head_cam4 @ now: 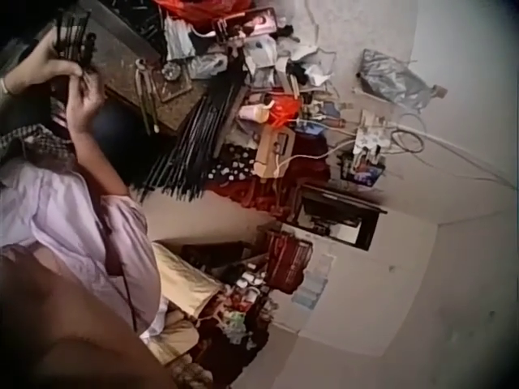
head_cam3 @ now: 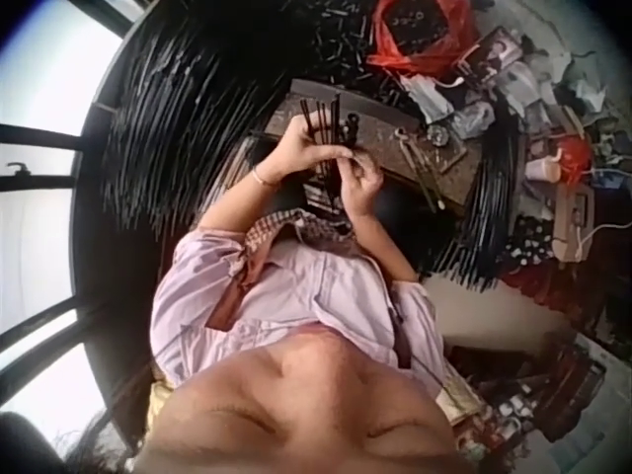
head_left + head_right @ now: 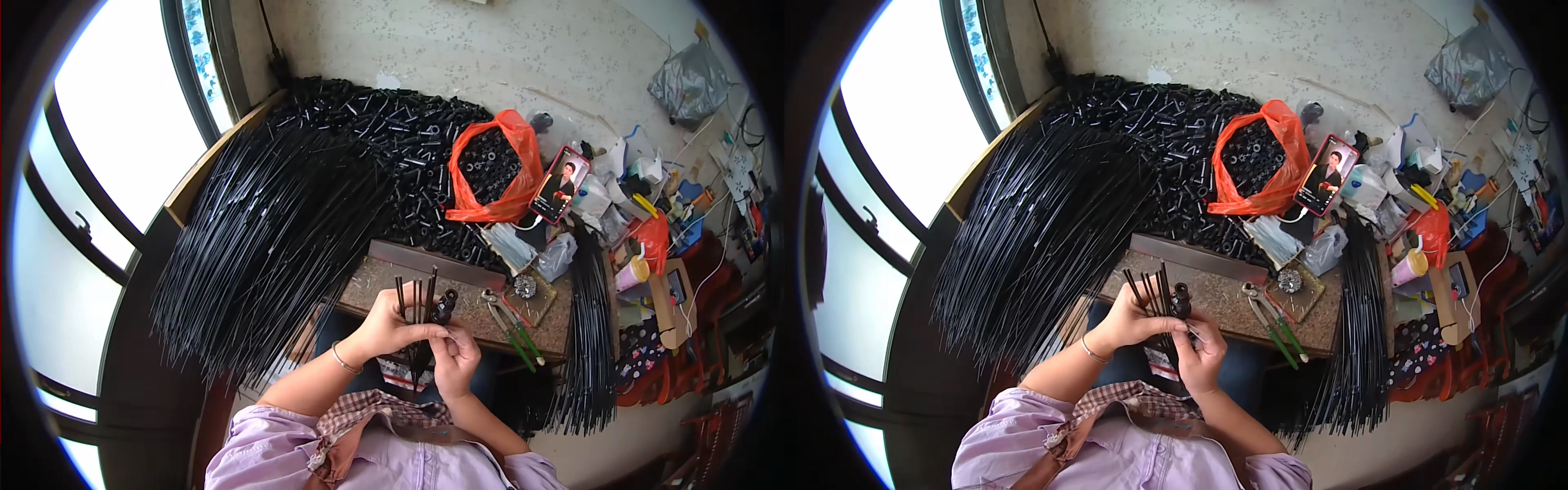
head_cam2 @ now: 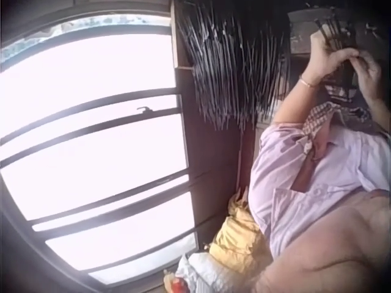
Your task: Attaching small plastic components to long black rods at a manual assembly station.
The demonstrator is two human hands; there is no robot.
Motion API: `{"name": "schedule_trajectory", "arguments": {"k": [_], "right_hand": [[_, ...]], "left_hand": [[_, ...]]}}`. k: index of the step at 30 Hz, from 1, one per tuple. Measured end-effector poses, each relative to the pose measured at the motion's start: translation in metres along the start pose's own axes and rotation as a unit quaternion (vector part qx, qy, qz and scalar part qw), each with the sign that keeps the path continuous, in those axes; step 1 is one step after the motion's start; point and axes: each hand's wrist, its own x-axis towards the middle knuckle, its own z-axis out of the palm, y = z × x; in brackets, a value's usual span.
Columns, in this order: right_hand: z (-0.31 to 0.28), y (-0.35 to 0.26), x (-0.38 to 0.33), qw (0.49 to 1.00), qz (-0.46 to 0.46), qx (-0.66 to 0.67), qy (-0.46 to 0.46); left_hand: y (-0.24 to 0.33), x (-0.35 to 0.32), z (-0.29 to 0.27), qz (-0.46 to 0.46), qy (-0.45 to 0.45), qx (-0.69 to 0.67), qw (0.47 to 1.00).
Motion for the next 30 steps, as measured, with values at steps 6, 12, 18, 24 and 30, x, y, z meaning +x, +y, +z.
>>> {"name": "schedule_trajectory", "arguments": {"k": [6,12,18,24,30], "right_hand": [[-0.011,-0.021,0.020,0.958,0.144,0.150,-0.199],[-0.015,-0.005,0.020,0.949,0.177,0.137,-0.221],[-0.006,-0.007,0.019,0.965,0.185,0.167,-0.079],[-0.013,-0.004,0.017,1.000,0.013,0.006,-0.021],[-0.023,-0.023,0.027,0.979,0.153,0.130,-0.016]], "left_hand": [[-0.013,-0.008,-0.025,-0.005,-0.153,-0.134,0.979],[-0.021,-0.015,-0.028,-0.054,-0.257,-0.227,0.938],[-0.024,-0.023,0.000,-0.023,-0.086,0.163,0.983],[-0.022,-0.022,0.004,-0.010,-0.107,0.123,0.987],[-0.026,-0.020,0.004,-0.054,-0.134,0.089,0.985]]}}
